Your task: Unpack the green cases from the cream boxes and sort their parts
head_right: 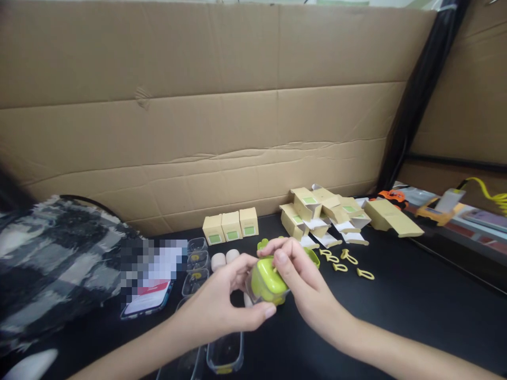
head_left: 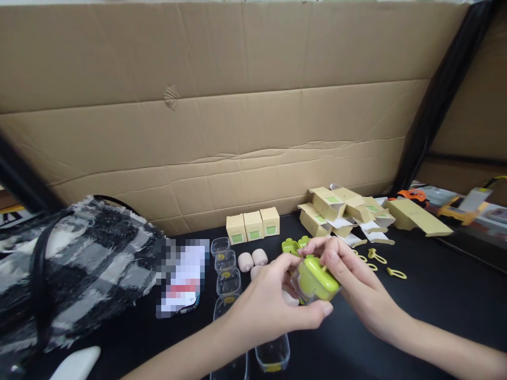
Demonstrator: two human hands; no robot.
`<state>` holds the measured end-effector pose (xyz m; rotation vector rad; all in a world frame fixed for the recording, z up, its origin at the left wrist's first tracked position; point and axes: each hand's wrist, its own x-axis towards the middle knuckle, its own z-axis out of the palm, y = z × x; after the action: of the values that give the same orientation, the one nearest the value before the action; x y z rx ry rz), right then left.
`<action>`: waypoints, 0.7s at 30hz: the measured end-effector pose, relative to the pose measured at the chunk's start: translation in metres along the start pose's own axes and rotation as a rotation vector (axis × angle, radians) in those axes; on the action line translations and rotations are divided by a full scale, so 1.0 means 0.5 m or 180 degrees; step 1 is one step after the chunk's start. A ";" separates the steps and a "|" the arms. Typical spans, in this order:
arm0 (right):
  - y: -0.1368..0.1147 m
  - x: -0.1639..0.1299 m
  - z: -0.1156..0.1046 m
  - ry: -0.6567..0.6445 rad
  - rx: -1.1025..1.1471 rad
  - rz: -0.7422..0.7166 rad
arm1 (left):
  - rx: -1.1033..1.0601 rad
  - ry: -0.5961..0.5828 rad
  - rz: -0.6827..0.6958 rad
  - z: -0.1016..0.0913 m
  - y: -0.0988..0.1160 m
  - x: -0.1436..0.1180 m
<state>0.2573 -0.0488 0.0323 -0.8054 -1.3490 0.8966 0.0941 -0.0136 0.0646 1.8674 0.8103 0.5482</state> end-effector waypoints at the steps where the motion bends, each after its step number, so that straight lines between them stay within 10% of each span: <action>1: -0.002 0.002 -0.003 0.0005 -0.0065 -0.0084 | 0.0201 0.0007 0.0011 -0.005 0.006 -0.002; 9: -0.026 0.042 -0.051 0.1083 -0.0237 -0.0571 | 0.1032 -0.0683 0.0212 -0.014 0.024 -0.024; 21: -0.012 0.028 -0.044 0.0542 -0.0589 -0.0441 | 0.2363 -0.0775 0.0659 -0.013 -0.012 -0.021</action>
<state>0.2799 -0.0383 0.0425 -0.8974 -1.3321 0.5874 0.0808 -0.0157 0.0619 2.6575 0.7093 0.1280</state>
